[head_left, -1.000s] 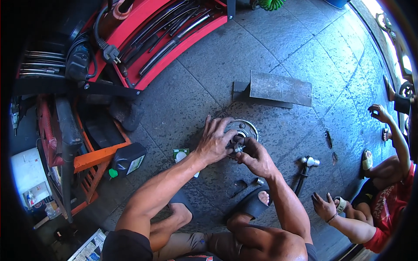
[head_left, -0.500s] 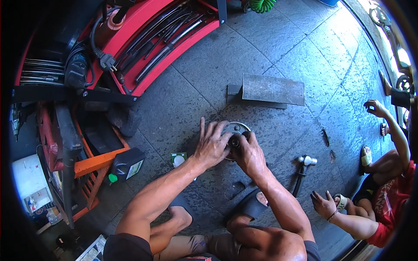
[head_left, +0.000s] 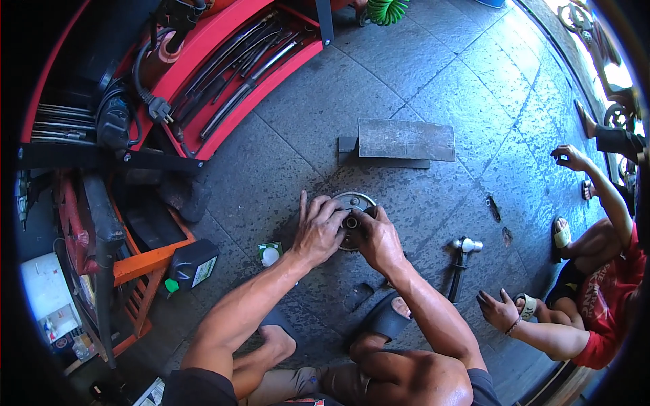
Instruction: The recorder is replacing or repairing bearings and seals within a motorcycle component, using a hammer and various tools at a service bay station.
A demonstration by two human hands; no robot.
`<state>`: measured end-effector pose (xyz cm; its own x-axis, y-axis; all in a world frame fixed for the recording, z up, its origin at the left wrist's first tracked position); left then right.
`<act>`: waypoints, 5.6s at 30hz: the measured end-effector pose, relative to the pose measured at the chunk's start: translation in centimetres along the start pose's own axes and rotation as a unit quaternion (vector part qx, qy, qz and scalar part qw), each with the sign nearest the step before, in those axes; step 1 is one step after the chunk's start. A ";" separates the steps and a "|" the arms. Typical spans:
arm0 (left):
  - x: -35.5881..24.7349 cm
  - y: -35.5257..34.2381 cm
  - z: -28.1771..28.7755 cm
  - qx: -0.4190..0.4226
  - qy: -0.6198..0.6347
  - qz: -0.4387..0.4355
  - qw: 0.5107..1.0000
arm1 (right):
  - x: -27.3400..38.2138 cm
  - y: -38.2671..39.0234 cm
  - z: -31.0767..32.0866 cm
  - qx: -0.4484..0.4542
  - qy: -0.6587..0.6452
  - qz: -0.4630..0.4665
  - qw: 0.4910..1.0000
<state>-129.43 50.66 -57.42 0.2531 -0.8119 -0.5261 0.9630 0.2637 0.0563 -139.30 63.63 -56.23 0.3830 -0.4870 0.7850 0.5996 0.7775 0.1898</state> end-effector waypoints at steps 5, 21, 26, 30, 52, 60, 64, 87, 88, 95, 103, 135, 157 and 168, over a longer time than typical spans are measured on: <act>0.2 0.2 -0.1 0.000 0.004 -0.004 1.000 | -0.2 -0.5 0.2 -0.004 -0.028 -0.006 1.000; 0.8 -0.2 -1.3 -0.046 0.015 -0.038 0.998 | -2.8 -0.8 -3.0 -0.030 -0.007 -0.019 0.999; 0.9 -0.2 -1.9 -0.043 0.006 -0.039 0.998 | -2.3 -0.5 -2.5 -0.045 -0.014 -0.015 0.999; -0.5 -0.2 -1.8 -0.052 0.084 -0.007 0.995 | -1.7 -0.4 -2.0 -0.027 -0.001 -0.028 0.999; 0.7 0.5 -1.7 -0.100 0.069 -0.003 0.993 | -17.4 19.4 7.1 -0.299 0.283 -0.317 0.854; 0.9 0.6 -1.9 -0.098 0.065 0.013 0.993 | -14.7 16.4 8.8 -0.236 0.239 -0.381 0.861; 0.8 0.7 -2.0 -0.092 0.071 0.002 0.993 | -8.0 14.4 7.1 -0.204 -0.181 -0.370 0.888; 0.9 0.6 -1.9 -0.095 0.075 0.001 0.993 | -2.2 8.8 0.4 -0.007 -0.011 -0.178 0.984; 0.9 0.8 -2.0 -0.097 0.081 -0.001 0.992 | -2.0 8.8 0.5 -0.028 -0.020 -0.154 0.987; 1.4 0.9 -2.6 -0.112 0.080 -0.006 0.990 | -1.5 8.6 0.4 0.003 -0.001 -0.158 0.987; 1.6 0.9 -2.7 -0.116 0.083 -0.010 0.990 | -1.3 8.3 0.5 -0.009 0.004 -0.125 0.992; 2.0 1.2 -3.3 -0.140 0.081 -0.018 0.987 | 0.2 7.4 0.5 0.019 0.030 -0.127 0.991; 4.2 3.4 -5.0 -0.080 0.339 0.289 0.892 | 0.9 8.0 0.3 0.048 0.082 -0.125 0.988; 3.9 3.1 -4.8 -0.055 0.336 0.306 0.889 | 1.3 5.9 0.6 0.072 0.105 -0.136 0.982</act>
<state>-125.87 50.85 -63.34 0.5789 -0.0141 -0.8153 0.6389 0.6291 0.4428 -135.71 67.83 -53.77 0.3680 -0.7441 0.5576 0.5999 0.6482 0.4690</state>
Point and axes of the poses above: each hand's wrist, its own y-axis away from the middle knuckle, its own z-axis out of the back of the hand, x = y × z, the point moved 3 cm from there along -y, towards the middle knuckle, and after that the axes turned 1 degree about z, right-handed, at the moved point
